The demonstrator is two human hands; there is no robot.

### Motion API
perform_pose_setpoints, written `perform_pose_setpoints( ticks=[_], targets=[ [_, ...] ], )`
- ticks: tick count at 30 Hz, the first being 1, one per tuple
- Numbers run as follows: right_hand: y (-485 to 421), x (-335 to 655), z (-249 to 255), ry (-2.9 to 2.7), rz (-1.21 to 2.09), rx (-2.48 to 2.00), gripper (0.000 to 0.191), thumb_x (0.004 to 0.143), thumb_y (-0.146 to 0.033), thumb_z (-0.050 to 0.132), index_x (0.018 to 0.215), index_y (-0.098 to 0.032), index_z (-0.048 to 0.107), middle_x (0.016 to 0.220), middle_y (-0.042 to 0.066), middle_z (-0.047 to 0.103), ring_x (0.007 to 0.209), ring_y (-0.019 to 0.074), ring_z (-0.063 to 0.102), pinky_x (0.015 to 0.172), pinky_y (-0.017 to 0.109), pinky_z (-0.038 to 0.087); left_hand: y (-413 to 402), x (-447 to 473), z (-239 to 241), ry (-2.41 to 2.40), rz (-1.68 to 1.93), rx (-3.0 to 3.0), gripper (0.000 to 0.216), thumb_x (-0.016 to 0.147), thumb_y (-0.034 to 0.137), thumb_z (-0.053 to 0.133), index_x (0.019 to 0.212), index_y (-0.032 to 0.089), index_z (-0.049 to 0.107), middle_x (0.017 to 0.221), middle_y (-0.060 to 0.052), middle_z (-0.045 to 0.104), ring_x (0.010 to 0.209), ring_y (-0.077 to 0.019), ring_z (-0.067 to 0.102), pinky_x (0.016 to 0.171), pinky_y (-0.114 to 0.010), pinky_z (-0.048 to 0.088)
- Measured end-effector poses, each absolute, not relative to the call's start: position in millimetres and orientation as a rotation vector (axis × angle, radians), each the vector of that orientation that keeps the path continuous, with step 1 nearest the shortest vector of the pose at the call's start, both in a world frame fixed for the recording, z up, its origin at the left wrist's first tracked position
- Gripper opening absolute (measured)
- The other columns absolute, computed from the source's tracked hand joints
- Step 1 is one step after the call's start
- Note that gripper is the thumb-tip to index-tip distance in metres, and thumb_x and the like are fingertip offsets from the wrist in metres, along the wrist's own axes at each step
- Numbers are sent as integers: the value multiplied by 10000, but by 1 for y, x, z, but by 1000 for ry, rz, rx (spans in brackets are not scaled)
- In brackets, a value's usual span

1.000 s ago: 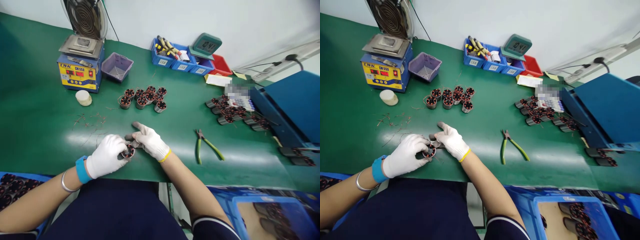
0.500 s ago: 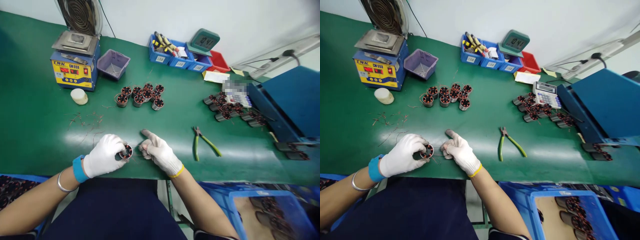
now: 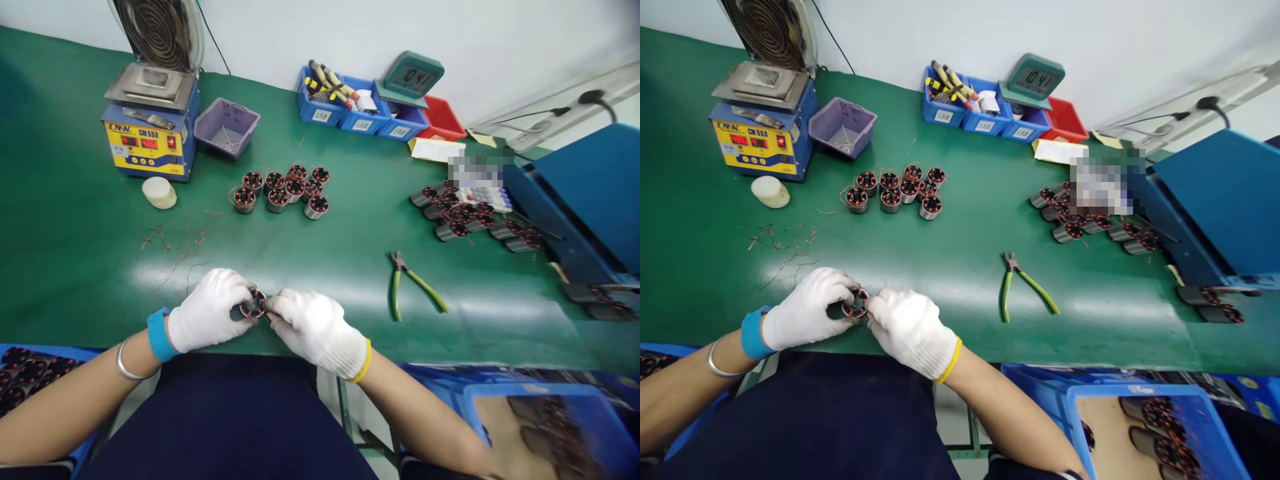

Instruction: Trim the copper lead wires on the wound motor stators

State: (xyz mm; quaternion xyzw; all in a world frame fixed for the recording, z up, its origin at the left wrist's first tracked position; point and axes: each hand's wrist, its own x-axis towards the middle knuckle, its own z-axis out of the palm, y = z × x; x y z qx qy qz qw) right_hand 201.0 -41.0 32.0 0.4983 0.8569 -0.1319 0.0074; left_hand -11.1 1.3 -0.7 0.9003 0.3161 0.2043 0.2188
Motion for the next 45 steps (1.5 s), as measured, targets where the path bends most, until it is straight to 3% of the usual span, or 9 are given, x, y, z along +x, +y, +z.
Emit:
perform_pose_setpoints(
  ticks=[10, 16, 22, 28, 33, 38, 40, 42, 45],
  targets=[
    [-32, 208, 44, 2593, -373, 1384, 214, 924, -265, 461, 1036, -219, 638, 881, 46, 656, 698, 195, 614, 565, 285, 363, 2, -9, 3, 831, 540, 2512, 158, 820, 331, 613, 772, 185, 576, 881, -47, 675, 819, -210, 611, 734, -344, 415],
    [-30, 208, 45, 2538, -367, 1597, 477, 930, -348, 480, 1384, -214, 426, 1344, 118, 514, 880, 205, 644, 660, 283, 454, 3, -9, -2, 843, 554, 2501, 165, 809, 340, 637, 770, 190, 582, 882, -39, 669, 821, -204, 605, 732, -338, 409],
    [-25, 198, 48, 2480, -289, 1371, 289, 966, -260, 339, 1054, -223, 612, 936, 66, 639, 701, 191, 611, 525, 268, 331, 3, -9, 0, 856, 584, 2482, 132, 764, 296, 673, 763, 193, 589, 872, -31, 669, 818, -205, 603, 738, -340, 415],
    [-25, 196, 37, 2489, -513, 1588, 220, 935, -274, 436, 1010, -226, 638, 952, 47, 664, 767, 181, 617, 569, 272, 346, -3, -8, 2, 935, 562, 2294, 154, 737, 286, 690, 760, 189, 572, 909, -52, 656, 833, -220, 614, 747, -372, 468],
    [-34, 197, 37, 2612, -718, 1759, 194, 911, -248, 488, 1012, -229, 653, 965, 33, 675, 834, 179, 624, 669, 270, 399, -6, -11, 23, 1142, 511, 1475, 626, 667, 431, 746, 1160, 181, 450, 978, -80, 643, 745, -205, 657, 645, -357, 555],
    [-41, 197, 52, 2789, -500, 1697, 203, 904, -238, 475, 1000, -215, 651, 927, 46, 673, 765, 186, 603, 659, 282, 382, -6, -14, 38, 779, 99, 1097, 431, 851, 516, 548, 1136, 197, 497, 899, -69, 664, 519, -167, 638, 410, -263, 482],
    [-42, 196, 58, 2723, -434, 1706, 205, 892, -233, 484, 1010, -205, 649, 941, 57, 673, 752, 186, 598, 639, 278, 369, -11, -12, 39, 839, 320, 1159, 453, 810, 398, 623, 1190, 210, 465, 974, -76, 660, 642, -189, 674, 488, -282, 539],
    [-40, 195, 62, 2626, -493, 1807, 201, 874, -229, 502, 1010, -205, 649, 969, 57, 674, 774, 188, 604, 625, 269, 362, -19, -9, 40, 867, 605, 1345, 448, 777, 279, 631, 1191, 214, 471, 1187, -130, 599, 924, -236, 674, 695, -356, 593],
    [-37, 196, 68, 2513, -861, 1960, 180, 845, -209, 521, 955, -223, 663, 934, 21, 680, 806, 175, 615, 616, 250, 365, -26, -11, 44, 729, 778, 1913, 224, 752, 227, 627, 973, 213, 591, 1312, -139, 529, 1183, -301, 550, 944, -485, 513]
  ],
)
